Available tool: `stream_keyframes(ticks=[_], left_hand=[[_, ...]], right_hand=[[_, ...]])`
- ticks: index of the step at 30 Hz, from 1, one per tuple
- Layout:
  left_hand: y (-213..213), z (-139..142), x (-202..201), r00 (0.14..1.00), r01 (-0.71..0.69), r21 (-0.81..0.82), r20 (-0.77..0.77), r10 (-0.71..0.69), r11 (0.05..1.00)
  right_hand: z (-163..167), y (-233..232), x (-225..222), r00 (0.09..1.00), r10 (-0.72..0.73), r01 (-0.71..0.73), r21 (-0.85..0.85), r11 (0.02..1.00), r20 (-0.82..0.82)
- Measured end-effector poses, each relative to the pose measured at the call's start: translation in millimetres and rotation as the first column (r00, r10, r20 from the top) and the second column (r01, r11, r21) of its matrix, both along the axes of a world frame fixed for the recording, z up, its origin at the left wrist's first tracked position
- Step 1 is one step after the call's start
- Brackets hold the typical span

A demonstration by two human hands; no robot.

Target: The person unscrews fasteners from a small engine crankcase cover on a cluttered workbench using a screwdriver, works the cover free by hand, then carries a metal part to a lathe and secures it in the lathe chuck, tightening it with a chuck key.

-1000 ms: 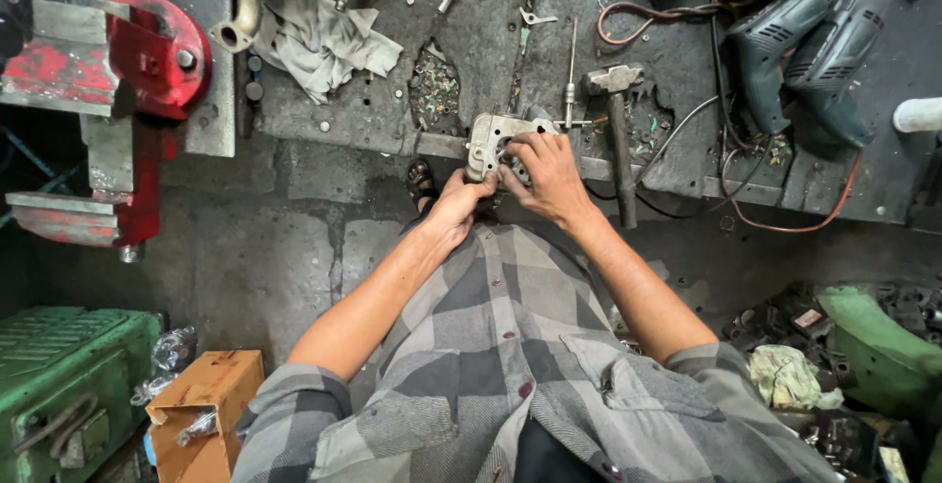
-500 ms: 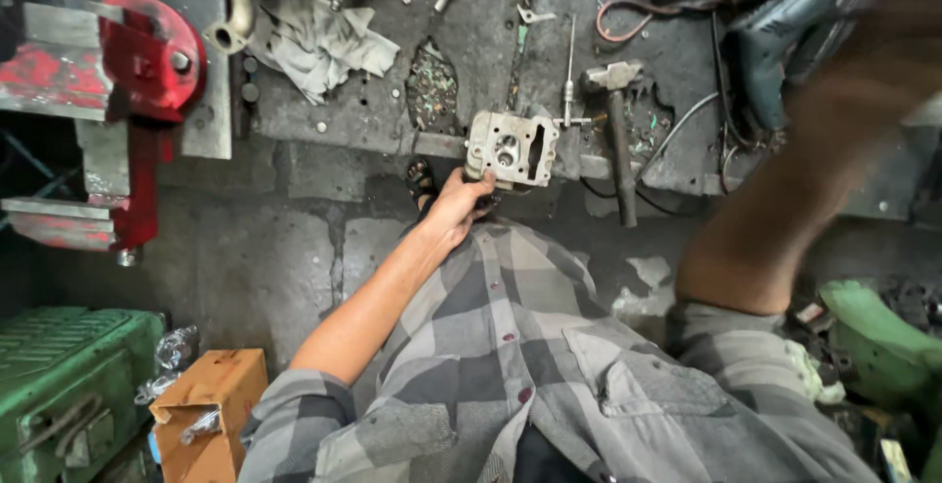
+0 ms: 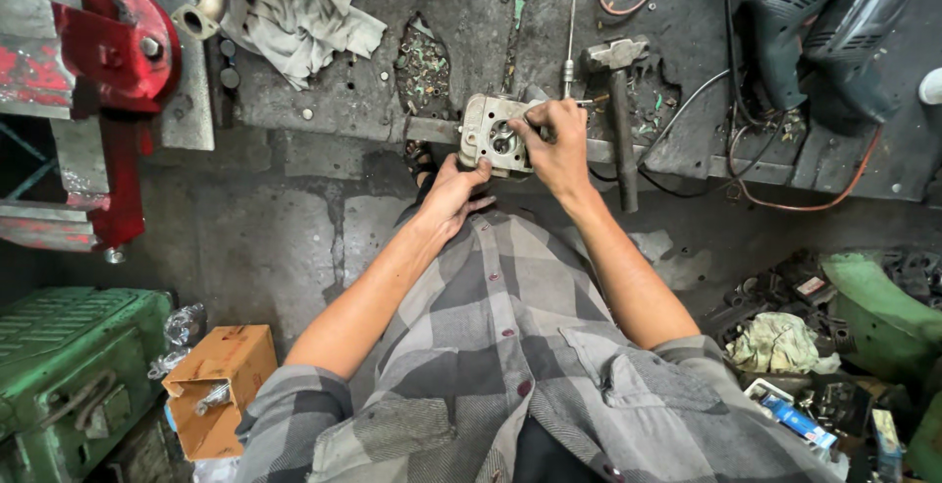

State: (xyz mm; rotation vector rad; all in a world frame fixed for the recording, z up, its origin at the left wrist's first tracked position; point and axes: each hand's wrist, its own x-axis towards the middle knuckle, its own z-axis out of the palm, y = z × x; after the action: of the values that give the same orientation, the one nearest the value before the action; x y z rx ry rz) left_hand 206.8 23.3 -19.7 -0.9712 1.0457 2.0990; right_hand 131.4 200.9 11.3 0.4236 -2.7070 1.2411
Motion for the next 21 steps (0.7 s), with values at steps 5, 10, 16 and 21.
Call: stream_keyframes(ticks=[5, 10, 16, 21], left_hand=[[-1, -2, 2, 1.0, 0.01, -0.007, -0.014, -0.01, 1.0], [0, -4, 3, 1.0, 0.007, 0.0, -0.023, -0.007, 1.0], [-3, 29, -3, 0.977, -0.085, 0.1, -0.187, 0.103, 0.991], [-5, 40, -8, 0.993, -0.107, 0.177, -0.02, 0.113, 0.978]], right_hand=[[16, -5, -6, 0.996, 0.087, -0.086, 0.024, 0.996, -0.022], [25, -5, -8, 0.985, 0.161, -0.154, 0.11, 0.982, -0.061], [47, -18, 3, 0.948, 0.309, -0.285, 0.227, 0.931, -0.081], [58, -19, 8, 0.895, 0.388, -0.311, 0.317, 0.896, -0.219]])
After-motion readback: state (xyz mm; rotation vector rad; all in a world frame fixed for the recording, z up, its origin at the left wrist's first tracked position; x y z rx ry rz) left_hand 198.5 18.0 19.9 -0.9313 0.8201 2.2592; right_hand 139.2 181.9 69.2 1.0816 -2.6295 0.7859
